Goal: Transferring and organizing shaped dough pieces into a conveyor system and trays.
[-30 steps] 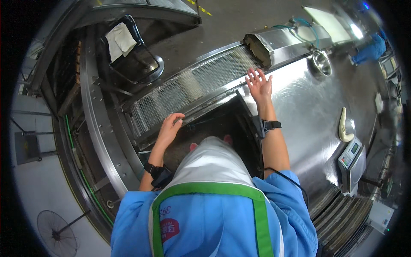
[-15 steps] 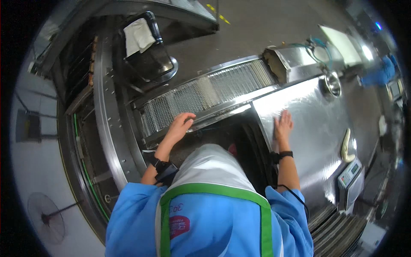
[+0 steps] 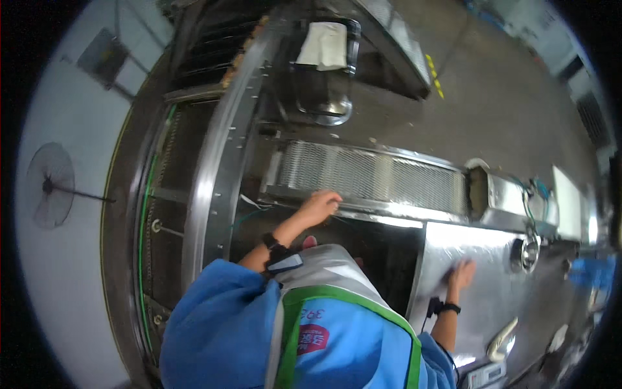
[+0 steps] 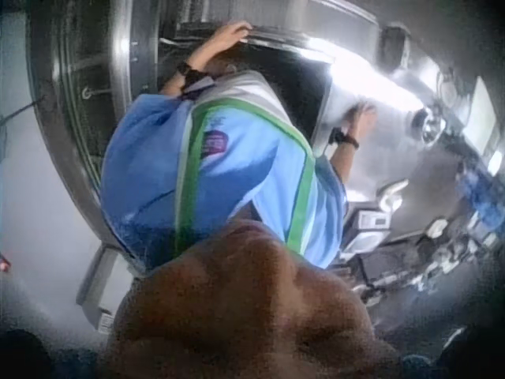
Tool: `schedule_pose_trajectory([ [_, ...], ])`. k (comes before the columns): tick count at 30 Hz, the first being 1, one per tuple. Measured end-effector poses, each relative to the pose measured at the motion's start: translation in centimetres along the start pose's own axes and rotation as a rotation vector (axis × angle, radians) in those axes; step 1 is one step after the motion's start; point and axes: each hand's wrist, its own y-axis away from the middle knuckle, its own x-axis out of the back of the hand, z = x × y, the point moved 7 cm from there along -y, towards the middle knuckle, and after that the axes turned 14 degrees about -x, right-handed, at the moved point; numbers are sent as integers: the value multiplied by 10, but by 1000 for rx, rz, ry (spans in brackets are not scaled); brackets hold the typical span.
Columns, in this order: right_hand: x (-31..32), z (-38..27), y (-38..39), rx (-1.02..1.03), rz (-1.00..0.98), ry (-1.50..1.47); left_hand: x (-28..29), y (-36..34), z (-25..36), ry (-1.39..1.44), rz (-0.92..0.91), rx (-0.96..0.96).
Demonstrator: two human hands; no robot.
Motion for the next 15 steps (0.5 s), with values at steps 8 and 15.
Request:
schedule_pose_trajectory([
  [8,91,-203,112,591,-67,-137,-12,6,-19,-3,-49,65],
  [15,82,-116,22,297,55,-74,-54,-20,15,-30,-190,55],
])
